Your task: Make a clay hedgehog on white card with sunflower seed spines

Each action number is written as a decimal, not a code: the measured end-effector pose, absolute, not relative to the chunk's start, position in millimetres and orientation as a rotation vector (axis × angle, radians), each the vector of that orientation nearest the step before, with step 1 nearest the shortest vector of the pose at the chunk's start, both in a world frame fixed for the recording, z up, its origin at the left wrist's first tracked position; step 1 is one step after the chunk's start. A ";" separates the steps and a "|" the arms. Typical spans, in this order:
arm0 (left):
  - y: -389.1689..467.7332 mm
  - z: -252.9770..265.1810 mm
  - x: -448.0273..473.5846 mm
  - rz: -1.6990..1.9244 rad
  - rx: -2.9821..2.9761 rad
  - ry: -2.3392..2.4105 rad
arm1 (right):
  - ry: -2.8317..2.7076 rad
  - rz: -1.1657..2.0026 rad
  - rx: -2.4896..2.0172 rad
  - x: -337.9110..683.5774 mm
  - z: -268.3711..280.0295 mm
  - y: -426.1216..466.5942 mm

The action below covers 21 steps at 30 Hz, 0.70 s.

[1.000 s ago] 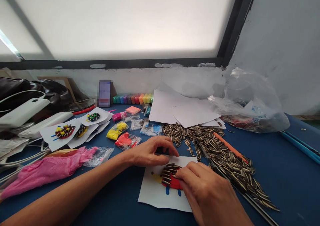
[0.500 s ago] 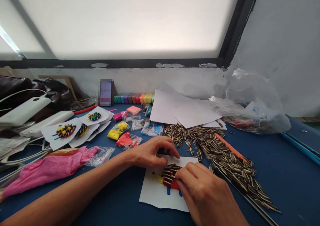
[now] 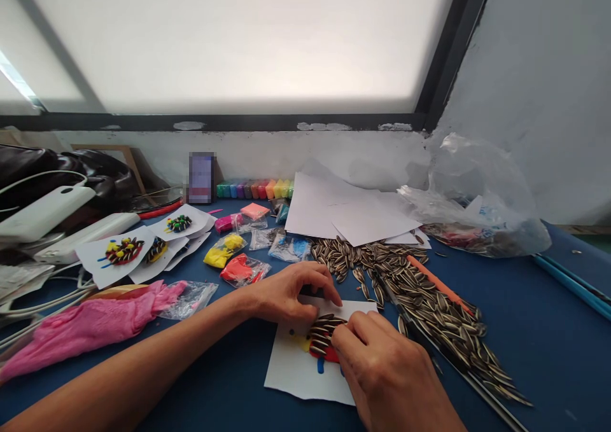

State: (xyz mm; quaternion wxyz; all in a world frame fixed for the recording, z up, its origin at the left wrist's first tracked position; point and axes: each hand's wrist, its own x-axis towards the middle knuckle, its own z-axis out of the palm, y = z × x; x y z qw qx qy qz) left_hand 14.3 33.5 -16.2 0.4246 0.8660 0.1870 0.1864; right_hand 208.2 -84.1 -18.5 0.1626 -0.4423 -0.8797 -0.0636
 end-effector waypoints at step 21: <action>30.6 -12.5 14.5 0.450 2.188 0.508 | -2.458 -0.478 -1.255 217.5 -2.0 -78.0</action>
